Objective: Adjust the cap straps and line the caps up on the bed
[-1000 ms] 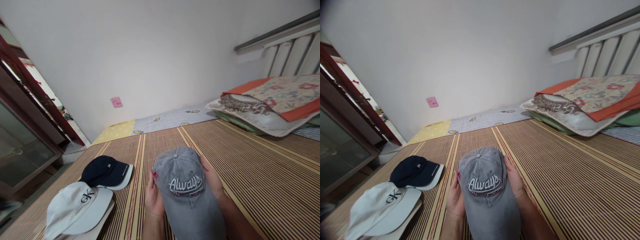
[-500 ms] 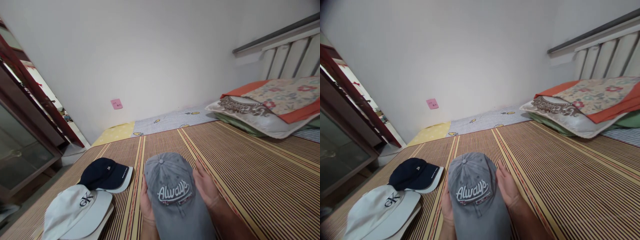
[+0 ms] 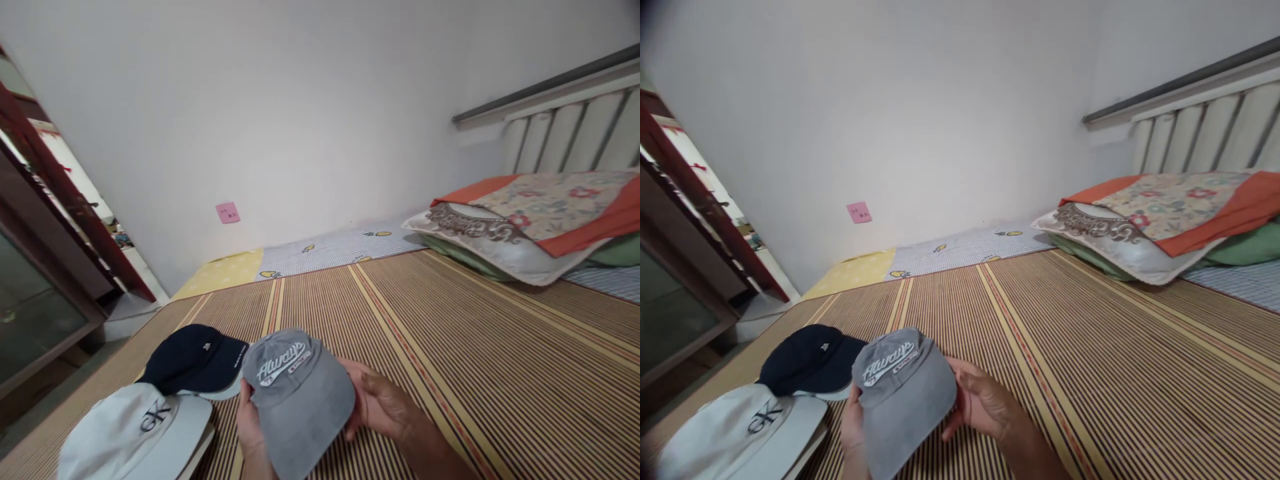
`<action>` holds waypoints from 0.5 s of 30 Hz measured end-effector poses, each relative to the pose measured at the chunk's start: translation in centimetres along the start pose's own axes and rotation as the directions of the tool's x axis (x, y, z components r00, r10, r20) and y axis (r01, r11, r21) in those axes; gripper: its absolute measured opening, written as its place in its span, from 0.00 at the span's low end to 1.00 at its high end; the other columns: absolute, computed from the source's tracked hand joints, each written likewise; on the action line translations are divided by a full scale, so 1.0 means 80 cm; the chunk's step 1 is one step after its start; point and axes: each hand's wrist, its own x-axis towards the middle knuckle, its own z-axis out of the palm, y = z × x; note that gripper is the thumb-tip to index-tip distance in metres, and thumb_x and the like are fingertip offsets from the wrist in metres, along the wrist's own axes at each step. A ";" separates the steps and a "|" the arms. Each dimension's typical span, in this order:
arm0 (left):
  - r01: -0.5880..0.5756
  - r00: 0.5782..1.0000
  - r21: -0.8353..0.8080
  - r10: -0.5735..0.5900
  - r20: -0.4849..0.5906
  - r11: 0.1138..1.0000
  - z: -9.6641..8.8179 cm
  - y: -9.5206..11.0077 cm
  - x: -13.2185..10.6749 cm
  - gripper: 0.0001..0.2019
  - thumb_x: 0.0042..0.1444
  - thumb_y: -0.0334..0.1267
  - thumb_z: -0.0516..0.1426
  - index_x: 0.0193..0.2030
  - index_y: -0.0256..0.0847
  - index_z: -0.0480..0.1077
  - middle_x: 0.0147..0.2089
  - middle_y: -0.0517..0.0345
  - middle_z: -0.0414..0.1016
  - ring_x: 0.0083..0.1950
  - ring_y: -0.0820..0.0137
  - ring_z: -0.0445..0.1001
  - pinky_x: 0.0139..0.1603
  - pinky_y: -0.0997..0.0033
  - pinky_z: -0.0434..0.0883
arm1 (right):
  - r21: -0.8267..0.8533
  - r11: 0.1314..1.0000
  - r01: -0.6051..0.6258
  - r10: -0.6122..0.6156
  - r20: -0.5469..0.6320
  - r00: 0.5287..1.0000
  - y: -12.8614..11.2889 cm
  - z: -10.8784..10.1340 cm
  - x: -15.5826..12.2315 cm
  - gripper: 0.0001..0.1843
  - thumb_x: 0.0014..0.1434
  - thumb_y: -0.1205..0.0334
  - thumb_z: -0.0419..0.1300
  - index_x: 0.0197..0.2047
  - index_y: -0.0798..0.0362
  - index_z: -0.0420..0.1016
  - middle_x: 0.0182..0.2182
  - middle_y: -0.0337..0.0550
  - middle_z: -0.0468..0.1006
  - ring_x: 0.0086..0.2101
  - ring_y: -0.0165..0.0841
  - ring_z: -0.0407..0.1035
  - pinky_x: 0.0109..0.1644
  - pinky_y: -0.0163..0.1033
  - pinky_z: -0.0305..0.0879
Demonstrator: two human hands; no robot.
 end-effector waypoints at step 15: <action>-0.147 0.986 -0.098 0.139 -0.090 0.984 0.042 -0.044 0.031 0.21 0.76 0.51 0.47 0.61 0.52 0.77 0.59 0.54 0.81 0.62 0.62 0.77 0.63 0.62 0.72 | -0.228 0.960 0.163 -0.256 -0.480 0.839 -0.033 0.017 0.005 0.26 0.49 0.41 0.76 0.39 0.53 0.80 0.30 0.43 0.80 0.27 0.35 0.74 0.22 0.35 0.64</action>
